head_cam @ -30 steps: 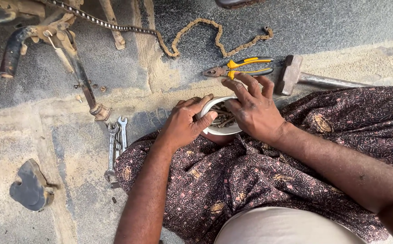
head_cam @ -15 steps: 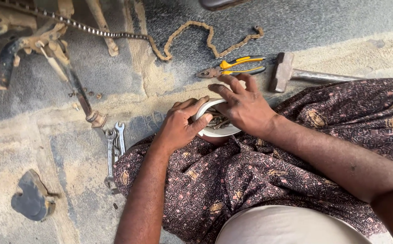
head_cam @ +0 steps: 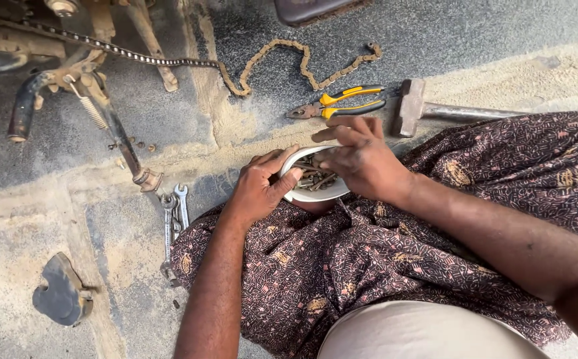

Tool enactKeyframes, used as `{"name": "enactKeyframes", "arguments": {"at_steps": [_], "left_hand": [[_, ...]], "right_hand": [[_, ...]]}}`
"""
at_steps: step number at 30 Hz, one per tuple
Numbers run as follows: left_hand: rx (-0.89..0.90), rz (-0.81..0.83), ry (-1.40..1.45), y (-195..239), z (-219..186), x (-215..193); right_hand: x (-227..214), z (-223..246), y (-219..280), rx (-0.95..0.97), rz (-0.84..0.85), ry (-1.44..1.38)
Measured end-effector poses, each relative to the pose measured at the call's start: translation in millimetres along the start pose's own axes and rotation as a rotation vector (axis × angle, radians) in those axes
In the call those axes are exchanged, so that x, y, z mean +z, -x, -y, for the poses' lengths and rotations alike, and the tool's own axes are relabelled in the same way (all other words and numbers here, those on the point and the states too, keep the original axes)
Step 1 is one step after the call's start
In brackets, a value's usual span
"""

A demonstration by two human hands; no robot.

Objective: The person sits on the ground and repairs a motorcycle chain. They use a hammer and a metal rod to strike the chain links, then use pliers to manipulate and connect the chain ends.

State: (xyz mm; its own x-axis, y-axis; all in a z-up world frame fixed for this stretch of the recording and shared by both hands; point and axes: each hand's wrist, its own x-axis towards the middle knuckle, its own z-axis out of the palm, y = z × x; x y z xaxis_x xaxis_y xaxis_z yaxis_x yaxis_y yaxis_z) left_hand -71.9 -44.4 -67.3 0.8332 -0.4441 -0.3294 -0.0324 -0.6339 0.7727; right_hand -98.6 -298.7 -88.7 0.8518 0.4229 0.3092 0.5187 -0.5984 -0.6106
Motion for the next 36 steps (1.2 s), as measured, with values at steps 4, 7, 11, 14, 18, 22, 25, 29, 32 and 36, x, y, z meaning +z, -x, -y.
{"name": "enactKeyframes", "arguments": {"at_steps": [4, 7, 11, 14, 18, 22, 25, 29, 32, 36], "left_hand": [[-0.022, 0.002, 0.005, -0.2, 0.7, 0.7], [-0.007, -0.003, 0.011, -0.5, -0.3, -0.9], [-0.005, 0.004, -0.010, -0.9, 1.2, -0.7], [-0.028, 0.009, -0.024, -1.0, 3.3, 0.9], [-0.010, 0.005, -0.020, -0.8, 5.4, 0.7], [-0.048, 0.019, -0.023, -2.1, 4.2, 1.1], [-0.062, 0.018, -0.040, -2.2, 4.8, 1.9], [-0.051, 0.018, -0.057, -2.0, 3.3, 0.8], [-0.056, 0.029, -0.060, -2.2, 1.7, 0.9], [-0.075, 0.020, -0.033, -2.3, 5.0, 0.4]], "right_hand": [[-4.6, -5.4, 3.4, 0.272, 0.046, -0.323], [-25.6, 3.7, -5.2, 0.270, 0.108, -0.306], [-22.1, 10.2, -3.6, 0.133, 0.019, -0.132], [-9.4, 4.4, 5.3, -0.005, -0.075, -0.284], [-7.3, -1.9, 4.3, 0.484, 0.116, -1.405], [7.9, 2.4, 6.2, 0.591, 0.343, -0.992], [8.6, 3.8, 4.5, -0.074, 0.186, -0.368], [11.2, 11.2, 0.5, -0.296, 0.299, 0.151], [12.7, 14.3, 1.9, -0.139, 0.775, 0.495], [-14.8, 25.6, -10.1, 0.075, 0.525, 0.385]]}}
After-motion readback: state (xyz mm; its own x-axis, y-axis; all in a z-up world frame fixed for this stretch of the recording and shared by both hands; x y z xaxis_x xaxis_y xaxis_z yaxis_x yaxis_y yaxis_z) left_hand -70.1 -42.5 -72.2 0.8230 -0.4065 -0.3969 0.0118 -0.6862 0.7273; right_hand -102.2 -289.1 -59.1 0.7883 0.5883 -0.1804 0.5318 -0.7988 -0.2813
